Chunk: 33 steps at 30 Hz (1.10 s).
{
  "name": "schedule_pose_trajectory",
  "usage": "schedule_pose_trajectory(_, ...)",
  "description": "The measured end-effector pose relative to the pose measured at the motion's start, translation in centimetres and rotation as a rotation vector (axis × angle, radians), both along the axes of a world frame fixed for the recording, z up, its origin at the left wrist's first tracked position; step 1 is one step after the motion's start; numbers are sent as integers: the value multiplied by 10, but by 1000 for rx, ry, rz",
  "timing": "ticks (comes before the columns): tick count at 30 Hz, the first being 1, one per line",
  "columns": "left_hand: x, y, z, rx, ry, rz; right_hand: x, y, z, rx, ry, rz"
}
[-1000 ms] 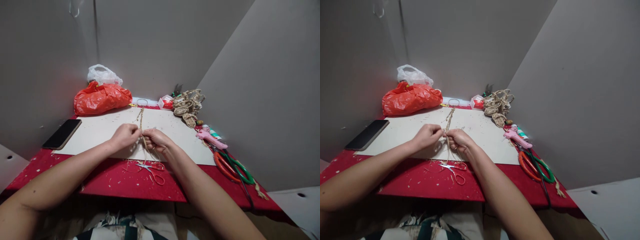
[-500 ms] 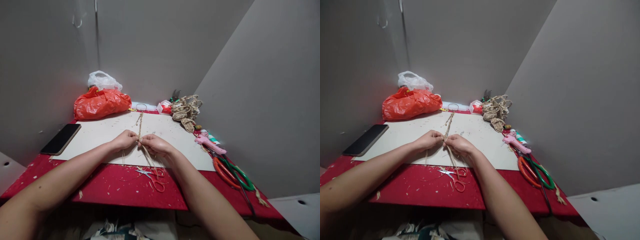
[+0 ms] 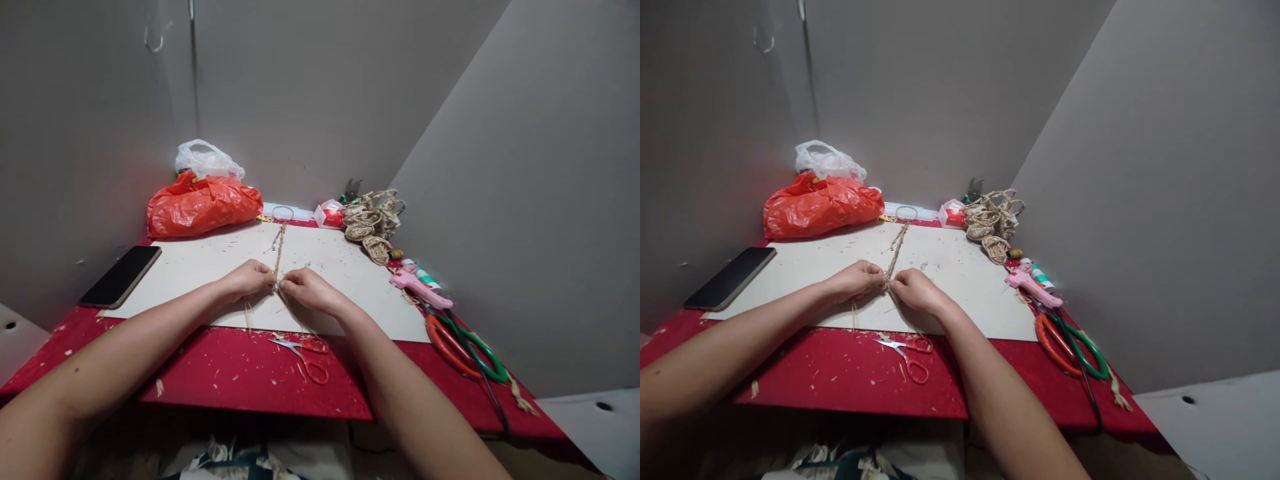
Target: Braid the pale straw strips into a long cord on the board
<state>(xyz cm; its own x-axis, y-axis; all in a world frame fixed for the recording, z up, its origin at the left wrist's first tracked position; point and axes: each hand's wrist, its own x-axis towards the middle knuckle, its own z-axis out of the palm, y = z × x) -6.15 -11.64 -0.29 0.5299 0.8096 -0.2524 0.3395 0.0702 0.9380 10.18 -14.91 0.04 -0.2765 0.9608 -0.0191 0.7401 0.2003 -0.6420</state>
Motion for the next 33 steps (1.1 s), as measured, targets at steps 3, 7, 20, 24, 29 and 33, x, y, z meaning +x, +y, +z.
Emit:
schedule_pose_trajectory(3, 0, 1, -3, 20, -20, 18, 2, -2, 6, -48, 87, -17)
schedule_pose_trajectory(7, -1, 0, -5, -12, -102, -9, -5, -7, 6, -96, 169, 39)
schedule_pose_trajectory(20, 3, -6, -3, -233, -304, 45, -12, -33, 26, -267, 9, 313)
schedule_pose_trajectory(24, 3, -5, -2, -244, -315, 31, 9, -24, 37, -275, 244, 160)
schedule_pose_trajectory(29, 3, -6, 1, -240, -319, 10, 9, -2, 13, -133, 452, -178)
schedule_pose_trajectory(33, 2, -8, 0, -198, -322, -7, -1, 3, -3, -410, 575, -66)
